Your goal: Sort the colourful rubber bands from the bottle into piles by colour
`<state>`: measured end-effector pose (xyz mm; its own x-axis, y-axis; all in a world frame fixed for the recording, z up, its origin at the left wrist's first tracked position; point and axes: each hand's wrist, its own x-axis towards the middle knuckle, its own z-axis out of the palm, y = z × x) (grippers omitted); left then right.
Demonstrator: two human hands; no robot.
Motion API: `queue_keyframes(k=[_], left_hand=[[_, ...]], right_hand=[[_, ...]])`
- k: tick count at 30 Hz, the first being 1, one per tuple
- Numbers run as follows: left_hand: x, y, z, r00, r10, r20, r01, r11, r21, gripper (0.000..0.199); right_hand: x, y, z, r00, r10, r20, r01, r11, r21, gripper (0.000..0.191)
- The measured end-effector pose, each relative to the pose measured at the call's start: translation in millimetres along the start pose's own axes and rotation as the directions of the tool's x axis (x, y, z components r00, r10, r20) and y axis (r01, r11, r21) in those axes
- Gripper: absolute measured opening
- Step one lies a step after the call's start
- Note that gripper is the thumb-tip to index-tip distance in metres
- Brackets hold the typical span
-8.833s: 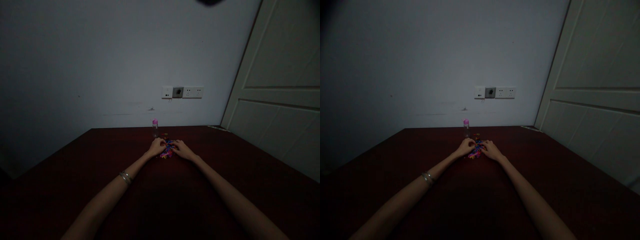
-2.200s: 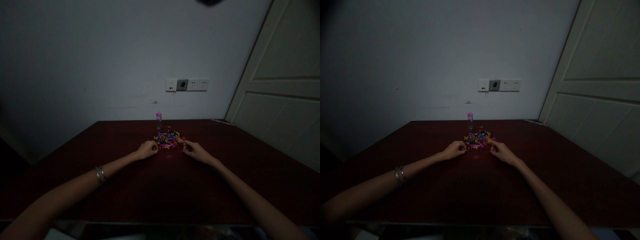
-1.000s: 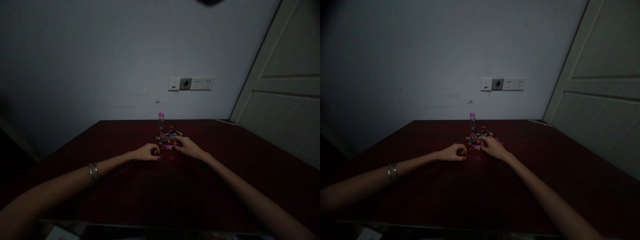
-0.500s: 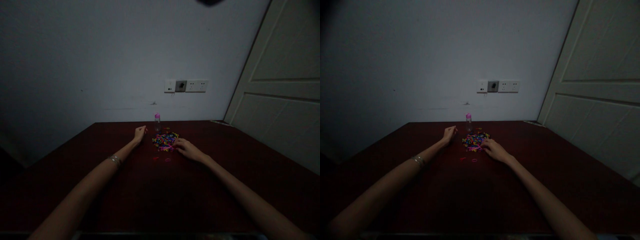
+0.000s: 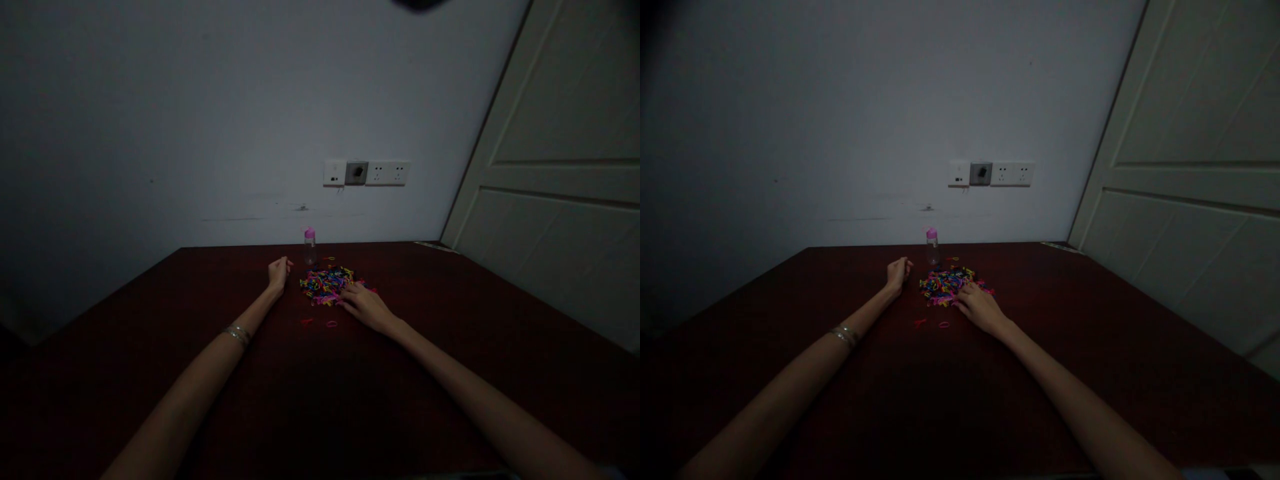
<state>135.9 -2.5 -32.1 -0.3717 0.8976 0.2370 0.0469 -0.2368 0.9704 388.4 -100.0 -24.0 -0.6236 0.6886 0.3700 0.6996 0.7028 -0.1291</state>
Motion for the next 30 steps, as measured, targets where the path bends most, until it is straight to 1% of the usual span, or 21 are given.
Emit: queue_keyframes(k=[5,10,15,17,20,23,27,29,30], left_hand=[[-1,-3,-1.1,0.999,0.023,0.03,-0.023,1.0,0.005,0.028],[-2,-3,-1.5,0.997,0.051,0.052,-0.053,0.998,0.046,0.032],[-4,-1,-1.5,0.996,0.059,0.066,-0.063,0.996,0.061,0.031],[-6,0,-1.2,0.993,0.073,0.095,-0.081,0.994,0.077,0.031],[-8,7,-1.0,0.98,0.106,0.169,-0.128,0.984,0.122,0.031],[-8,27,-0.9,0.941,0.157,0.301,-0.216,0.96,0.176,0.032],[-11,60,0.6,0.839,0.229,0.494,-0.378,0.898,0.226,0.033],[-17,70,2.1,0.789,0.239,0.566,-0.436,0.866,0.243,0.031],[-22,73,2.7,0.762,0.223,0.608,-0.456,0.852,0.258,0.03]], right_hand=[[-2,2,-2,0.999,0.031,-0.028,-0.029,0.997,0.07,0.027],[-6,4,-6,0.997,0.072,-0.038,-0.067,0.99,0.127,0.028],[-13,5,-9,0.984,0.141,-0.111,-0.113,0.968,0.223,0.027],[-14,2,-10,0.983,0.143,-0.116,-0.104,0.95,0.293,0.026],[-14,-8,-8,0.992,0.083,-0.1,-0.037,0.919,0.392,0.025],[-15,-20,-6,0.997,0.005,-0.081,0.03,0.905,0.425,0.024],[-16,-30,-4,0.997,-0.057,-0.051,0.073,0.91,0.407,0.024],[-16,-32,-5,0.997,-0.065,-0.034,0.073,0.913,0.401,0.025],[-17,-33,-6,0.998,-0.064,-0.029,0.07,0.913,0.402,0.025]])
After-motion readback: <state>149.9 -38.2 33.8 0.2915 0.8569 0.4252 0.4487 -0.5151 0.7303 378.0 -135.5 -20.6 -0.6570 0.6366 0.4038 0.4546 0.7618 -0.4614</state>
